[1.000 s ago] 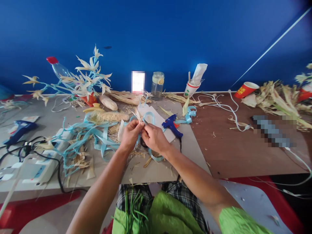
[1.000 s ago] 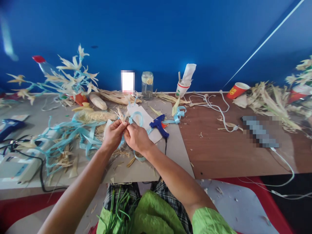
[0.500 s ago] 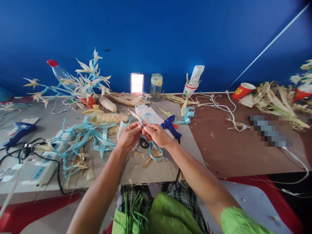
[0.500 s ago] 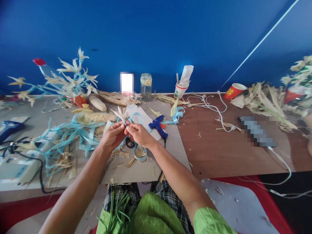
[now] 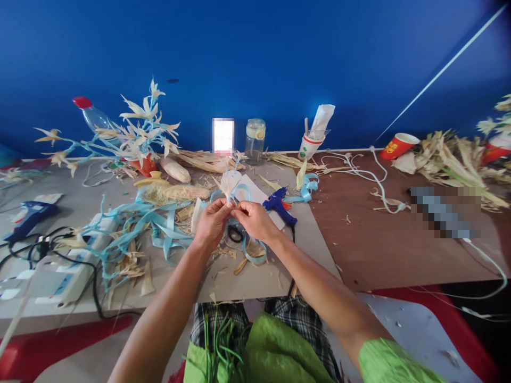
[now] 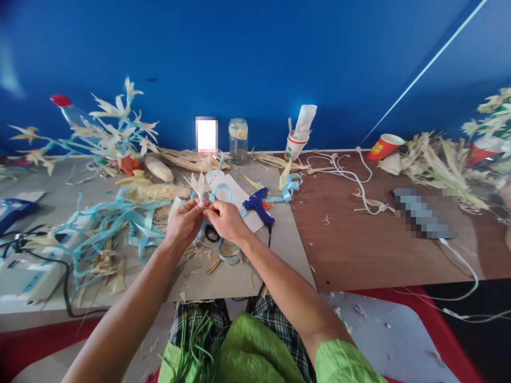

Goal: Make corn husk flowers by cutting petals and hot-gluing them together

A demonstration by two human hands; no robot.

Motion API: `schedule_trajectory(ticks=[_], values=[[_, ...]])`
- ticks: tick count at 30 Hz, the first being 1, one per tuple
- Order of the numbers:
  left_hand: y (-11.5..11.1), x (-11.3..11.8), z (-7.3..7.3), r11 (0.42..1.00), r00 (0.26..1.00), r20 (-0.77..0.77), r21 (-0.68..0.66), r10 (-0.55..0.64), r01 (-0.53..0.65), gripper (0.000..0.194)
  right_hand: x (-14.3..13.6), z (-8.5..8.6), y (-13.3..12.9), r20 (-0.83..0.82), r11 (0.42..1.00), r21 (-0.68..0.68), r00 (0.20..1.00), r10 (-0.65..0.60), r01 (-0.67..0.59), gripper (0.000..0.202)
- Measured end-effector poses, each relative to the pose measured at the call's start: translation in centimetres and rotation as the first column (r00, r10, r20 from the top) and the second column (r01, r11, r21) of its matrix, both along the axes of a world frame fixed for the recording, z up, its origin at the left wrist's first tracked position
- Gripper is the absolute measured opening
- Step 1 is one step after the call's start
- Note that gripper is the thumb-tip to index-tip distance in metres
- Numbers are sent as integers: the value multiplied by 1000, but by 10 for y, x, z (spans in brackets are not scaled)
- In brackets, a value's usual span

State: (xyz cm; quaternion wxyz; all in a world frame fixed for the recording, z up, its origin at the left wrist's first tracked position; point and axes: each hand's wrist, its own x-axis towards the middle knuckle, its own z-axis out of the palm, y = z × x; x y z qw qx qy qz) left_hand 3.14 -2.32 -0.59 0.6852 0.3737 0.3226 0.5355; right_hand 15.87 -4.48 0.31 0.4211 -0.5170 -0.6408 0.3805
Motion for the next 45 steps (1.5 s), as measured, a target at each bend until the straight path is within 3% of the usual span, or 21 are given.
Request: schedule_trajectory(ticks=[5, 8, 12, 16, 20, 24, 27, 30, 35, 41, 45], values=[[1, 1, -4, 1000, 999, -46, 9, 19, -18, 23, -2, -3, 0, 220, 989, 135, 971, -90, 61, 26], [4, -2, -4, 998, 999, 4, -13, 54, -54, 21, -1, -4, -1, 296, 986, 167, 953, -73, 23, 18], [8, -11, -2, 994, 994, 66, -75, 84, -79, 21, 14, -2, 2, 267, 978, 202, 958, -102, 47, 17], [10, -15, -1, 990, 996, 78, -135, 44, -33, 24, 39, 0, 13, 166, 904, 331, 926, -338, 271, 33], [11, -15, -2, 988, 994, 98, -154, 39, -23, 23, 54, 2, 21, 71, 892, 242, 910, -407, 380, 35], [11, -16, -1, 988, 994, 105, -153, 42, -26, 21, 61, 11, 18, 124, 892, 217, 895, -428, 396, 27], [11, -17, 1, 991, 992, 124, -137, 30, -13, 19, 71, 14, 12, 270, 899, 200, 861, -432, 389, 27], [10, -17, 2, 991, 988, 153, -131, 26, -6, 19, 86, 9, 6, 480, 907, 165, 772, -417, 388, 23], [8, -14, 4, 994, 988, 151, -112, 14, 3, 21, 93, -6, -4, 728, 931, 48, 626, -280, 361, 29], [8, -12, 3, 997, 995, 97, -75, 37, -29, 23, 81, -4, -5, 843, 911, 56, 470, -263, 408, 52], [9, -13, 1, 997, 996, 82, -58, 45, -41, 23, 86, -3, -7, 849, 914, -30, 493, -191, 405, 61]])
